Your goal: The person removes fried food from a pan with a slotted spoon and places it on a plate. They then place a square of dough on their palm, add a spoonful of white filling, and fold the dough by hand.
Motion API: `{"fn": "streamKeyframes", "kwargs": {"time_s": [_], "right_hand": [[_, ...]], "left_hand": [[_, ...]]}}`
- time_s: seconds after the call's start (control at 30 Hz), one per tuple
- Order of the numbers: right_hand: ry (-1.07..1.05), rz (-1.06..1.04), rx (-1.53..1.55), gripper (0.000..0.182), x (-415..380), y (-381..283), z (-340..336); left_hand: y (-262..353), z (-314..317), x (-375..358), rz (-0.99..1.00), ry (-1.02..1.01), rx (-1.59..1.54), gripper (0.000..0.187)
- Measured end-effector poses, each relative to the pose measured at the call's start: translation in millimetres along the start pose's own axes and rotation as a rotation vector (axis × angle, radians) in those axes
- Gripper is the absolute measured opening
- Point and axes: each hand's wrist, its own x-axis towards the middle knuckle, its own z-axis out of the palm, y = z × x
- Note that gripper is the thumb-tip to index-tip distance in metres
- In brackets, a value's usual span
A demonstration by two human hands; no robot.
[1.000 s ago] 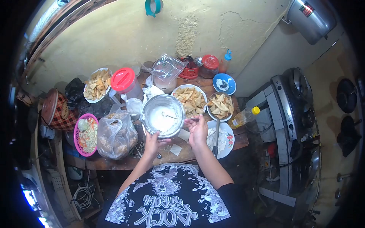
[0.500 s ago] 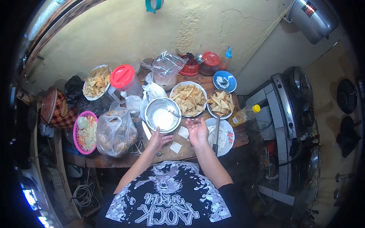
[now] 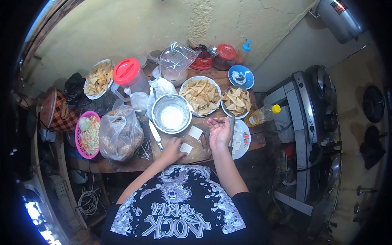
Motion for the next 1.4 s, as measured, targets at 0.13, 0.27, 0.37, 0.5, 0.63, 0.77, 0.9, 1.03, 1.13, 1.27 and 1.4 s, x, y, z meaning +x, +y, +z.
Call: {"fn": "streamKeyframes", "kwargs": {"time_s": [0.13,0.27,0.37,0.5,0.63,0.77,0.9,1.03,1.13,1.27,1.4], "right_hand": [[-0.045,-0.043,-0.039,0.024,-6.1,-6.2,5.8],[-0.094,-0.091,-0.081,0.023,-15.6,-14.0,14.7],[-0.141,-0.146,-0.110,0.023,-17.9,-18.9,18.1],[-0.184,-0.200,-0.131,0.024,-19.5,-21.7,19.5],[-0.183,-0.204,-0.144,0.024,-19.8,-22.5,19.4],[-0.193,-0.218,-0.174,0.024,-19.9,-22.1,15.6],[-0.201,-0.249,-0.196,0.024,-23.1,-24.7,16.9],[-0.185,-0.257,-0.196,0.023,-24.8,-26.3,17.2],[-0.176,-0.259,-0.203,0.023,-26.2,-28.3,17.6],[-0.190,-0.282,-0.220,0.023,-28.8,-30.9,18.5],[-0.294,-0.390,-0.318,0.023,-33.9,-33.9,25.0]], "left_hand": [[-5.1,7.6,11.1,-0.014,-0.071,0.236,0.058],[-9.2,9.0,18.3,-0.063,-0.155,0.246,0.057],[-5.7,7.8,20.3,-0.075,-0.139,0.261,0.055],[-5.8,8.1,19.0,-0.084,-0.125,0.309,0.052],[-2.9,3.6,19.3,-0.069,-0.160,0.299,0.053],[-4.1,5.0,16.3,-0.043,-0.120,0.300,0.052],[-5.0,6.8,15.3,-0.040,-0.103,0.300,0.050],[-3.0,4.8,15.5,-0.054,-0.124,0.277,0.048],[-3.0,5.0,14.7,-0.064,-0.132,0.209,0.043],[-7.9,7.9,13.0,-0.006,-0.096,0.053,0.033],[-12.3,6.8,7.3,0.150,-0.036,0.025,0.027]]}}
